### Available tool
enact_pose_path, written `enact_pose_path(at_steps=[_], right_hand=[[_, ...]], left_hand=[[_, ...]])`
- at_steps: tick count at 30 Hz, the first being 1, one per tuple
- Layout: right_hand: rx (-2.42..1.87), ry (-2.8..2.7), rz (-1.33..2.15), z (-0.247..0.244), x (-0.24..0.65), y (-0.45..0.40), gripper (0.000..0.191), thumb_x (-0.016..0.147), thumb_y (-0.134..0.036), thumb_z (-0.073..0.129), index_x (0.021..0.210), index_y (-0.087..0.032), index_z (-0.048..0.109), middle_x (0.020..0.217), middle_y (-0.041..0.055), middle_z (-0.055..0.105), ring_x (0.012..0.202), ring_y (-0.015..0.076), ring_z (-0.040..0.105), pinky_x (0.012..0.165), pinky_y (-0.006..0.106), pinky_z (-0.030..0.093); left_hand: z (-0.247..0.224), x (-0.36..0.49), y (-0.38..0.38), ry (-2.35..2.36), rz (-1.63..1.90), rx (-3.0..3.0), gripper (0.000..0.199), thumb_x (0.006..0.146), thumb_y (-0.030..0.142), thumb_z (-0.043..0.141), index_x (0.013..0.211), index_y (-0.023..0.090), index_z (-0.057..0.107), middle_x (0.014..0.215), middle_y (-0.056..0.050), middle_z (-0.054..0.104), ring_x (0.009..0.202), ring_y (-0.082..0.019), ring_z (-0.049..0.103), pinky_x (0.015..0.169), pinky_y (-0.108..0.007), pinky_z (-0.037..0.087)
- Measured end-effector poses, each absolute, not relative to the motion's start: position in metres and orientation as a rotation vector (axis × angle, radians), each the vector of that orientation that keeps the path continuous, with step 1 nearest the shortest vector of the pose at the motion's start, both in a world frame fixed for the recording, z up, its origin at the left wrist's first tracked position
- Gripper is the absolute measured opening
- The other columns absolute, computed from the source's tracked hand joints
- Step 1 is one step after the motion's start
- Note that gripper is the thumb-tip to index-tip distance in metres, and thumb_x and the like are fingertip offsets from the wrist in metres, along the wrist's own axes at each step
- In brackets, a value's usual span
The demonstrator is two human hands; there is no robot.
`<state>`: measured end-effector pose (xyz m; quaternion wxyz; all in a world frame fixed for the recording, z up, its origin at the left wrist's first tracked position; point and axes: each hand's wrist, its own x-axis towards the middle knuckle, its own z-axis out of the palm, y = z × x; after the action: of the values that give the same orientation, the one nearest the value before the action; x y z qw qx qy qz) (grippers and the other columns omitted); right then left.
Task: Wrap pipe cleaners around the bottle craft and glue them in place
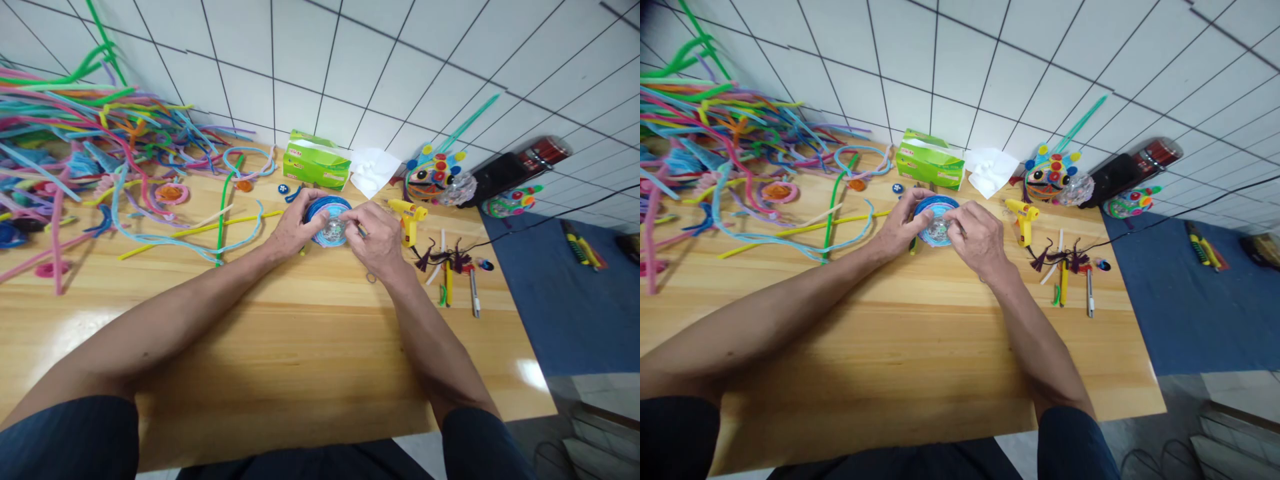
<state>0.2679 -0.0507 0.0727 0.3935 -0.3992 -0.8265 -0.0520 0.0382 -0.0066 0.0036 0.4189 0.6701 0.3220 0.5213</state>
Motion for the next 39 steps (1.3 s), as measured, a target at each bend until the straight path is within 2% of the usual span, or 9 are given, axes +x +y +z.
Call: enact_pose_path(at_steps=[13, 23, 32, 39], right_hand=[[-0.943, -2.067, -0.139, 0.0739, 0.2658, -0.0497, 0.029, 0.102, -0.007, 0.064, 0.107, -0.026, 0.085, 0.093, 0.0024, 0.083, 0.084, 0.0217, 0.075, 0.081, 0.036, 0.061], [-1.064, -2.1, -0.095, 0.0717, 0.2682, -0.0493, 0.028, 0.103, -0.012, 0.064, 0.108, -0.028, 0.086, 0.095, 0.0032, 0.083, 0.084, 0.0228, 0.073, 0.084, 0.038, 0.062], [-0.981, -2.06, -0.133, 0.0712, 0.2658, -0.049, 0.03, 0.1, -0.007, 0.064, 0.107, -0.028, 0.084, 0.092, 0.0011, 0.081, 0.081, 0.0214, 0.073, 0.08, 0.037, 0.061], [-0.977, -2.052, -0.157, 0.0695, 0.2653, -0.0463, 0.028, 0.1, -0.009, 0.064, 0.104, -0.029, 0.083, 0.093, 0.0023, 0.083, 0.09, 0.0259, 0.077, 0.087, 0.043, 0.061]], left_hand=[[0.0082, 0.0382, -0.0102, 0.8, 1.311, 1.684, 0.07, 0.111, 0.085, 0.074, 0.145, 0.024, 0.068, 0.143, -0.014, 0.082, 0.132, -0.033, 0.081, 0.119, -0.05, 0.068], [0.007, 0.0378, -0.01, 0.791, 1.306, 1.698, 0.071, 0.112, 0.087, 0.071, 0.145, 0.025, 0.068, 0.147, -0.015, 0.081, 0.138, -0.034, 0.08, 0.125, -0.054, 0.067], [0.0053, 0.0379, -0.0079, 0.777, 1.309, 1.7, 0.077, 0.111, 0.092, 0.07, 0.146, 0.024, 0.067, 0.147, -0.016, 0.081, 0.139, -0.035, 0.08, 0.126, -0.055, 0.067], [0.0041, 0.0381, -0.0071, 0.791, 1.308, 1.702, 0.074, 0.112, 0.091, 0.07, 0.146, 0.026, 0.066, 0.147, -0.014, 0.081, 0.139, -0.035, 0.081, 0.125, -0.054, 0.068]])
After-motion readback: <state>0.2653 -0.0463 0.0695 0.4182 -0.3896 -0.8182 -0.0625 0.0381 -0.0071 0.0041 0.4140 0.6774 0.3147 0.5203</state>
